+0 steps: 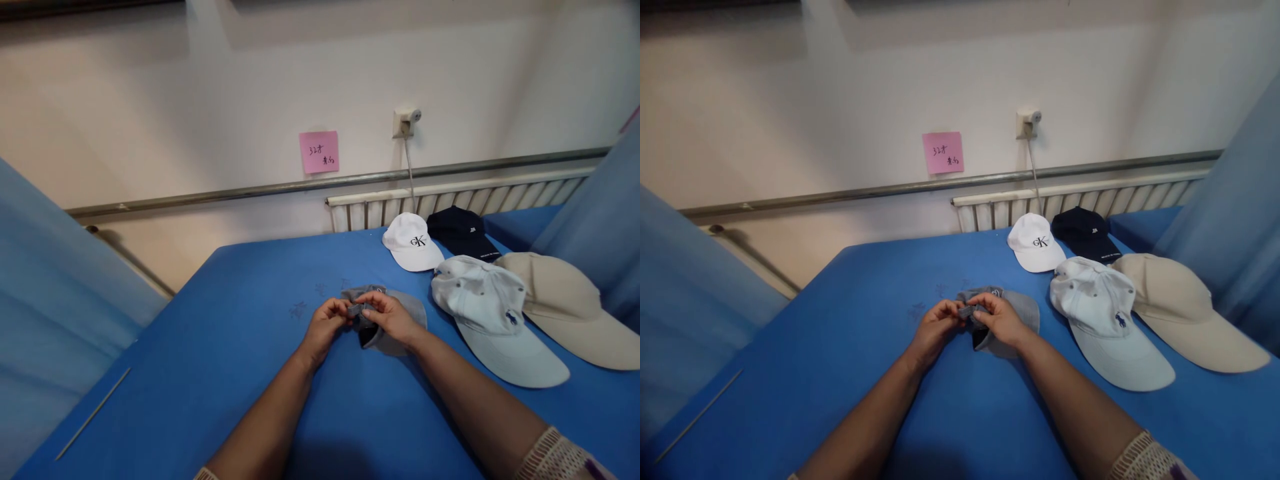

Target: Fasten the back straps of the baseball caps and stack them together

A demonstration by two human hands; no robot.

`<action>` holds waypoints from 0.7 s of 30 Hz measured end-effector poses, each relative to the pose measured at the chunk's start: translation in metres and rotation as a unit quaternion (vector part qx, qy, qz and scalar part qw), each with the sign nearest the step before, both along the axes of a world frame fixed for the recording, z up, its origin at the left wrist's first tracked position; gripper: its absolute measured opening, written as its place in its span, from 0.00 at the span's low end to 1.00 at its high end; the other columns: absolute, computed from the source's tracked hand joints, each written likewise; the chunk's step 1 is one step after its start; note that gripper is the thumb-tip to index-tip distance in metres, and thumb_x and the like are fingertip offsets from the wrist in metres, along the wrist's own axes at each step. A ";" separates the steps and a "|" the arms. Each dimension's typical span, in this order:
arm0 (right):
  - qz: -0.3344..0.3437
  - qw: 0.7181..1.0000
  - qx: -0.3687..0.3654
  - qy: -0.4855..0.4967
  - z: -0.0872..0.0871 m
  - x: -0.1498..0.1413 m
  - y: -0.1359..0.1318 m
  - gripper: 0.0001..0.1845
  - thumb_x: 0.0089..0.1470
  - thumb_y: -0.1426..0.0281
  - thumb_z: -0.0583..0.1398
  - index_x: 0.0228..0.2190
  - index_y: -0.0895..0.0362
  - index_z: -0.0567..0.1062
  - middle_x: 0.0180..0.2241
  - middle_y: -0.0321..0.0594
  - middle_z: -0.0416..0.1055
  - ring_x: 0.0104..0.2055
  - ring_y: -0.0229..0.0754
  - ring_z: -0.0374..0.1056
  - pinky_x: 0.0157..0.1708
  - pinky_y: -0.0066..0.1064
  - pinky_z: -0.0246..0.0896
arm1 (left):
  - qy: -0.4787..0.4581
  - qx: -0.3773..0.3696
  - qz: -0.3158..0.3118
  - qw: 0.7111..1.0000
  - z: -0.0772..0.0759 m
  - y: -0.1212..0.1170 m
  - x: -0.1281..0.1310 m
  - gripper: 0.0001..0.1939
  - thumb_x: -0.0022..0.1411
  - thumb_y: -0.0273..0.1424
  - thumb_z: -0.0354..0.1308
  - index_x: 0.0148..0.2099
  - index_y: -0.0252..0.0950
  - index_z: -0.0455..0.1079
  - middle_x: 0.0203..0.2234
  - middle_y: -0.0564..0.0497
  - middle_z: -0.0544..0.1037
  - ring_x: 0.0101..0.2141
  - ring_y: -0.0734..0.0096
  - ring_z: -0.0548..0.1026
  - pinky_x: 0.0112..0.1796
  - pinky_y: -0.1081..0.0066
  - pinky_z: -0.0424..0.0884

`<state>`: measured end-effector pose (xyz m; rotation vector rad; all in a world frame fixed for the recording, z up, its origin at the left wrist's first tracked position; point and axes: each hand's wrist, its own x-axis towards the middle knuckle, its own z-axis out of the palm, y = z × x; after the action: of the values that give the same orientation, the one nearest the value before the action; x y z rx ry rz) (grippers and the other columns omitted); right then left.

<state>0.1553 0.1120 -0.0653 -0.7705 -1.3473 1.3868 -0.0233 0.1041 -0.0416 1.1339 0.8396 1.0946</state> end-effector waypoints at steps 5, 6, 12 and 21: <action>-0.003 1.000 -0.005 -0.005 0.001 -0.001 -0.001 0.13 0.47 0.64 0.66 0.37 0.53 0.75 0.38 0.38 0.73 0.43 0.43 0.69 0.48 0.39 0.61 | 0.109 0.096 0.047 0.988 0.001 -0.001 0.002 0.13 0.49 0.31 0.68 0.38 0.35 0.73 0.34 0.50 0.75 0.34 0.72 0.72 0.38 0.73 0.67; 0.000 1.000 -0.005 -0.006 0.001 -0.001 -0.001 0.13 0.47 0.64 0.66 0.37 0.53 0.74 0.38 0.37 0.73 0.42 0.42 0.69 0.47 0.38 0.61 | 0.102 0.088 0.053 0.990 0.002 -0.001 0.003 0.12 0.50 0.34 0.67 0.37 0.35 0.73 0.33 0.50 0.75 0.33 0.72 0.72 0.37 0.73 0.67; -0.001 1.000 0.007 -0.010 0.004 -0.001 -0.002 0.12 0.49 0.65 0.65 0.38 0.52 0.75 0.39 0.38 0.73 0.44 0.43 0.69 0.49 0.39 0.60 | -0.026 -0.036 0.067 0.997 0.001 -0.001 0.002 0.17 0.59 0.44 0.58 0.39 0.35 0.70 0.37 0.47 0.76 0.29 0.72 0.74 0.32 0.71 0.69; 0.019 0.999 -0.024 0.035 0.006 0.005 -0.003 0.14 0.49 0.63 0.66 0.39 0.52 0.75 0.40 0.38 0.74 0.43 0.42 0.69 0.47 0.37 0.61 | 0.025 -0.007 -0.021 0.999 -0.004 0.003 -0.008 0.19 0.61 0.42 0.54 0.48 0.35 0.73 0.43 0.42 0.76 0.39 0.63 0.75 0.35 0.69 0.68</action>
<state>0.1608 0.1085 -0.0598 -0.7245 -1.2836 1.4685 -0.0318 0.1074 -0.0461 1.1653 0.8576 1.0278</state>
